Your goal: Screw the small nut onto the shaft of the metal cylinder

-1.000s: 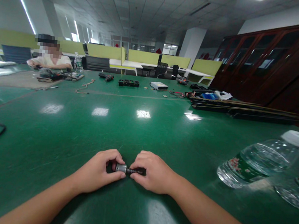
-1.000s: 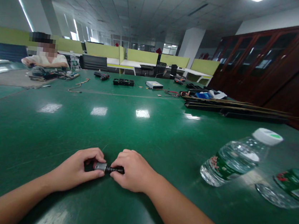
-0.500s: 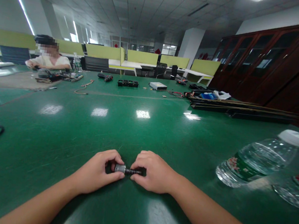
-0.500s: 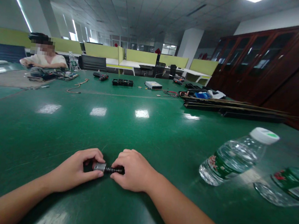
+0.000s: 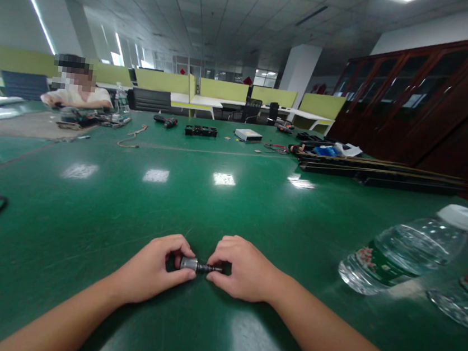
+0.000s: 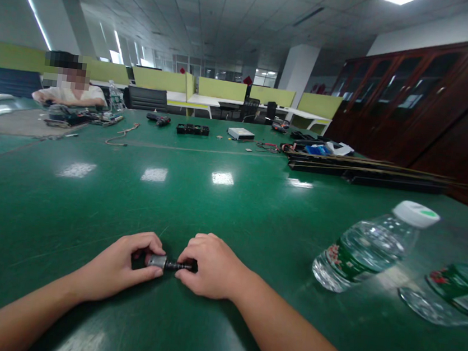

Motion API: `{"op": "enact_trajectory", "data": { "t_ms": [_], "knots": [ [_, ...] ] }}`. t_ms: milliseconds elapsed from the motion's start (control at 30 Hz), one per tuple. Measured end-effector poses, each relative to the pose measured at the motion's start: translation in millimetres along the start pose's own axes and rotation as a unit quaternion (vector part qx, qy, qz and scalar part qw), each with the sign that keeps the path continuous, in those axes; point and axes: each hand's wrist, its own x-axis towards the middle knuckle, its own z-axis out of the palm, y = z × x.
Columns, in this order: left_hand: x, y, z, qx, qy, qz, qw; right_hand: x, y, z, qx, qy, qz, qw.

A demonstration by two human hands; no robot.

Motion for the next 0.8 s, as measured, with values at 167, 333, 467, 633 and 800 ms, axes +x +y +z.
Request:
{"op": "enact_trajectory", "data": {
  "t_ms": [167, 333, 467, 633, 800],
  "knots": [
    [0.2, 0.5, -0.9, 0.0, -0.003, 0.001, 1.0, -0.1, -0.1, -2.5, -0.004, -0.002, 0.004, 1.0],
    [0.8, 1.6, -1.6, -0.004, -0.004, 0.0, 1.0, -0.6, 1.0, -3.6, -0.002, -0.001, 0.004, 1.0],
    [0.5, 1.5, -0.9, -0.008, -0.003, -0.001, 1.0, -1.4, 2.1, -3.9, -0.004, -0.002, 0.003, 1.0],
    [-0.6, 0.6, -0.2, -0.01, -0.006, -0.002, 1.0, -1.7, 3.1, -4.3, -0.005, -0.001, 0.004, 1.0],
    [-0.2, 1.0, -0.9, -0.001, -0.003, -0.005, 1.0, -2.4, 6.1, -6.4, -0.001, -0.001, 0.009, 1.0]
  ]
}}
